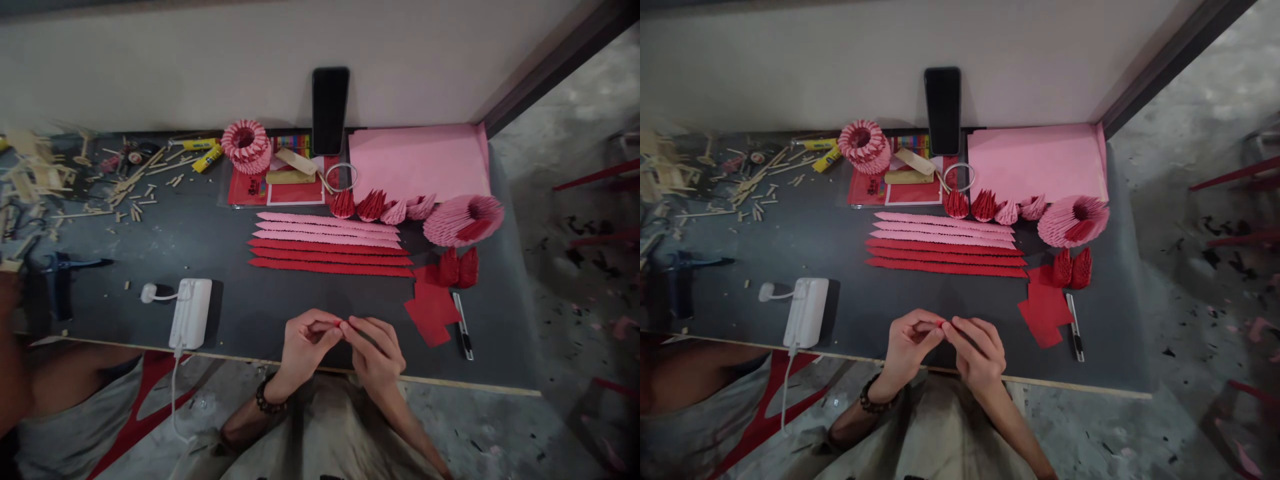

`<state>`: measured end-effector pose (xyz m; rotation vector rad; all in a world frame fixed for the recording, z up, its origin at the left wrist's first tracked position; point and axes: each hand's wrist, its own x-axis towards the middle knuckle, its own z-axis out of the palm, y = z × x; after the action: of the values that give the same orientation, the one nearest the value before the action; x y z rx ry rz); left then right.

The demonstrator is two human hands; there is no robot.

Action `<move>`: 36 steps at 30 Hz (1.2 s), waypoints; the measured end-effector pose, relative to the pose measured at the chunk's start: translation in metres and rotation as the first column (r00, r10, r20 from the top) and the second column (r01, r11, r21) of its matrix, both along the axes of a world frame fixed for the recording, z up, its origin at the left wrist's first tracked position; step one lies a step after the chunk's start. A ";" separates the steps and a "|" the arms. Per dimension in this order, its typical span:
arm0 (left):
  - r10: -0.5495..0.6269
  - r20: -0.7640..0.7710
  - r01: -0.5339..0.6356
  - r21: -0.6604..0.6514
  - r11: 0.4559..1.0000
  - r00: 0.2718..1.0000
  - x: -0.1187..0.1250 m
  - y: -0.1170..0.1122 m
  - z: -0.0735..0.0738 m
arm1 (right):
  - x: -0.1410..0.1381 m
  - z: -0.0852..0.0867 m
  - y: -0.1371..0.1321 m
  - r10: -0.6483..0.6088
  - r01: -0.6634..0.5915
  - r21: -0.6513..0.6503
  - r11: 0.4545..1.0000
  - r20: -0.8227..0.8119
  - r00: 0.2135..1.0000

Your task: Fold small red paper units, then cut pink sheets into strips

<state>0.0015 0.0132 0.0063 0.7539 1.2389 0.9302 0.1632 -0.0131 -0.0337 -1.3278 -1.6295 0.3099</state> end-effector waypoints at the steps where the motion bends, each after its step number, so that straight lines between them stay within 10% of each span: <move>1: 0.011 0.011 -0.010 -0.014 1.000 1.000 0.001 0.000 -0.001 | -0.002 0.003 0.002 -0.023 0.018 -0.058 0.998 -0.081 0.996; 11: -0.046 0.040 0.050 -0.096 0.994 0.998 -0.002 0.006 -0.002 | 0.012 0.004 0.012 0.208 -0.212 -0.024 0.977 -0.115 0.971; 21: -0.254 -0.371 0.309 0.095 0.946 0.893 -0.013 0.003 0.002 | -0.001 0.024 0.013 -0.004 -0.087 -0.304 0.949 -0.284 0.959; 36: 0.013 -0.686 0.357 0.395 0.846 0.728 0.003 -0.013 -0.016 | -0.011 0.021 0.011 -0.119 -0.003 -0.402 0.916 -0.277 0.953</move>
<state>0.0044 0.0003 -0.0092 1.7283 1.5103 0.8491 0.1523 -0.0023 -0.0130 -1.5427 -1.3091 0.8024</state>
